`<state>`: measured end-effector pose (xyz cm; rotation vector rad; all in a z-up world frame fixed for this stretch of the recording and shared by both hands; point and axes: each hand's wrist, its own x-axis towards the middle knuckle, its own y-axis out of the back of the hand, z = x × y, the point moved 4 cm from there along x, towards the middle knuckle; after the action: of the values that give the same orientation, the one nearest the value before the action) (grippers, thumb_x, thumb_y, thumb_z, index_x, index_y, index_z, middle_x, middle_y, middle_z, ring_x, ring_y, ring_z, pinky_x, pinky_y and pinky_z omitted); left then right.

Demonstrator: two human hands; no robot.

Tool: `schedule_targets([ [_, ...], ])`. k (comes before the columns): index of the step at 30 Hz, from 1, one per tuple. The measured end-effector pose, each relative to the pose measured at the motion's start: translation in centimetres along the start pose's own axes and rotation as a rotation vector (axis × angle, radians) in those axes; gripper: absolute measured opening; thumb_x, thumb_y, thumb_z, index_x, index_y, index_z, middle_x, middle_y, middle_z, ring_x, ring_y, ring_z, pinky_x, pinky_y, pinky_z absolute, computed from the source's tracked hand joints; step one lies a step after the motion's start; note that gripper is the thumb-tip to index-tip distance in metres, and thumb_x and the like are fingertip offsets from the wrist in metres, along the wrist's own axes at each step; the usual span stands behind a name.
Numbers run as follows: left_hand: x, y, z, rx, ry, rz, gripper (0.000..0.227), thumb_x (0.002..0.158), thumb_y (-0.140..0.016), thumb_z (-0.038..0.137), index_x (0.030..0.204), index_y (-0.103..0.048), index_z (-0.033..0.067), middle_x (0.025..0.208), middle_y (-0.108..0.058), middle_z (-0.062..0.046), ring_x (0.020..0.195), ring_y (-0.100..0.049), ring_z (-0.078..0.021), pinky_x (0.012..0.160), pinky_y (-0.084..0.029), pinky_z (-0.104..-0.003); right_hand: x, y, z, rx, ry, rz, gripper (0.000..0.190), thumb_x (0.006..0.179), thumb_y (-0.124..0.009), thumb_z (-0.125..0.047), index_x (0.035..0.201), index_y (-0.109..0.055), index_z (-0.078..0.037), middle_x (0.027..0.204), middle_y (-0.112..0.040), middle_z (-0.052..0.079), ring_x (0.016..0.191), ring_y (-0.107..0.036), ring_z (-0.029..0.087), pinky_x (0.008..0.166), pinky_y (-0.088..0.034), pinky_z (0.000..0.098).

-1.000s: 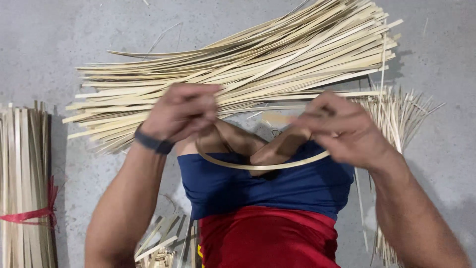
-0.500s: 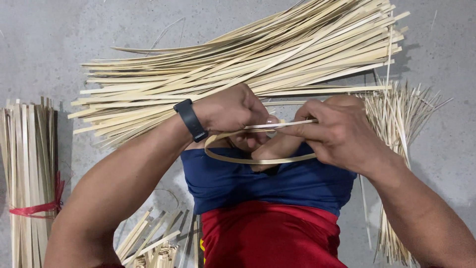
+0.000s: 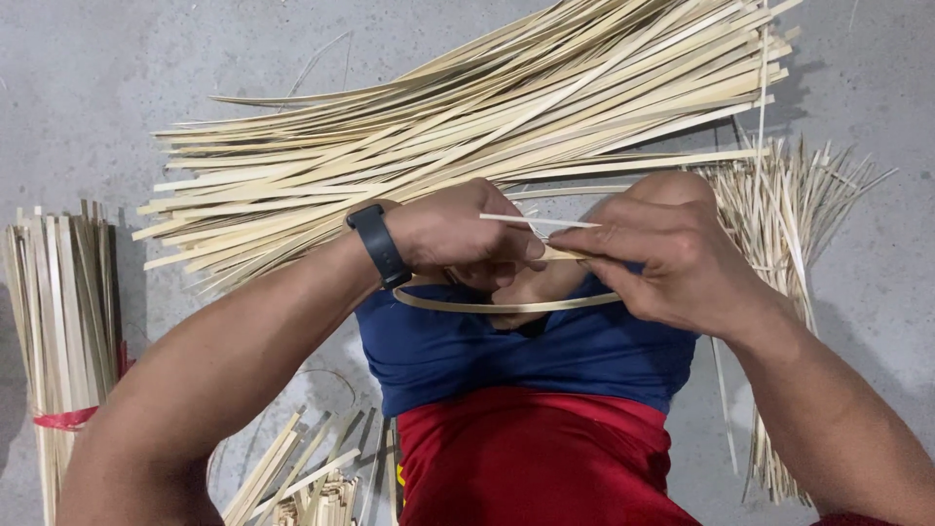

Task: The person sits on the floor and bends long thin bamboo strips into circular hoops, flexing and joining the strips by hand to form basket rims. They repeatedly take new strips from a large pile, shape them into rings, and set finished hoops aside.

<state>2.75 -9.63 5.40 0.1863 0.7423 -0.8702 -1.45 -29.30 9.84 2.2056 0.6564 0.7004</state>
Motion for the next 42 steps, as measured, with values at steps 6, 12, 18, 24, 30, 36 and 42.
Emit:
schedule_targets([
  [6,-1.1,-0.4,0.9,0.214,0.061,0.063,0.022,0.087,-0.074,0.022,0.087,-0.083,0.0022,0.06,-0.068,-0.002,0.045,-0.055,-0.0049,0.042,-0.042,-0.022,-0.3,0.5,-1.3,0.008,0.146,0.106,0.026,0.082,-0.078,-0.017,0.107,-0.071,-0.014,0.088,-0.074,0.002,0.083,-0.066,0.013,0.071,-0.05,0.0393],
  [12,-1.8,2.0,-2.6,-0.124,-0.229,0.273,0.024,0.093,-0.073,0.022,0.097,-0.082,0.001,0.061,-0.067,-0.006,0.046,-0.051,-0.0099,0.041,-0.041,-0.024,-6.2,-2.2,2.8,0.402,-0.175,0.419,0.017,0.11,-0.051,-0.003,0.115,-0.039,-0.014,0.087,-0.051,0.0,0.072,-0.057,0.001,0.056,-0.045,0.0153],
  [18,-0.5,-0.1,-8.0,-0.09,-0.755,0.544,0.027,0.105,-0.065,0.021,0.117,-0.075,-0.0009,0.08,-0.069,0.0,0.07,-0.057,-0.0038,0.059,-0.047,-0.02,-3.2,-6.2,-0.2,0.44,-0.461,0.478,0.013,0.106,-0.068,-0.011,0.107,-0.071,0.001,0.076,-0.068,0.002,0.066,-0.057,0.005,0.056,-0.041,0.0189],
  [24,-0.9,0.0,-9.5,-0.214,-0.721,0.619,0.025,0.105,-0.065,0.019,0.113,-0.077,-0.0017,0.077,-0.066,0.001,0.068,-0.054,-0.0039,0.058,-0.044,-0.02,-3.3,-8.5,1.3,0.487,-0.658,0.362,0.016,0.096,-0.075,-0.017,0.099,-0.079,-0.002,0.06,-0.064,0.0,0.053,-0.05,0.004,0.046,-0.036,0.0203],
  [30,-0.3,0.2,-10.3,-0.24,-0.743,0.578,0.022,0.106,-0.063,0.016,0.105,-0.076,-0.0021,0.074,-0.066,0.001,0.065,-0.054,-0.0037,0.058,-0.044,-0.02,-3.0,-9.4,1.8,0.439,-0.662,0.345,0.016,0.096,-0.074,-0.02,0.099,-0.079,-0.004,0.061,-0.068,0.0,0.051,-0.054,0.004,0.044,-0.037,0.0198],
  [36,0.0,-1.1,-9.7,-0.035,-0.656,0.566,0.017,0.104,-0.065,0.007,0.097,-0.076,-0.003,0.071,-0.065,0.002,0.062,-0.052,-0.0027,0.054,-0.043,-0.022,2.1,-14.2,7.6,0.395,-0.639,0.426,0.016,0.089,-0.083,-0.014,0.086,-0.077,0.001,0.066,-0.067,0.008,0.057,-0.055,0.012,0.052,-0.042,0.0282],
  [42,-0.2,-0.6,-9.3,-0.08,-0.662,0.618,0.022,0.102,-0.065,0.008,0.119,-0.075,-0.0009,0.072,-0.064,0.004,0.065,-0.05,-0.0008,0.055,-0.042,-0.021,1.8,-11.8,5.1,0.041,-0.357,0.385,0.024,0.082,-0.077,-0.007,0.105,-0.078,-0.001,0.098,-0.072,0.012,0.089,-0.066,0.02,0.078,-0.054,0.0332],
])
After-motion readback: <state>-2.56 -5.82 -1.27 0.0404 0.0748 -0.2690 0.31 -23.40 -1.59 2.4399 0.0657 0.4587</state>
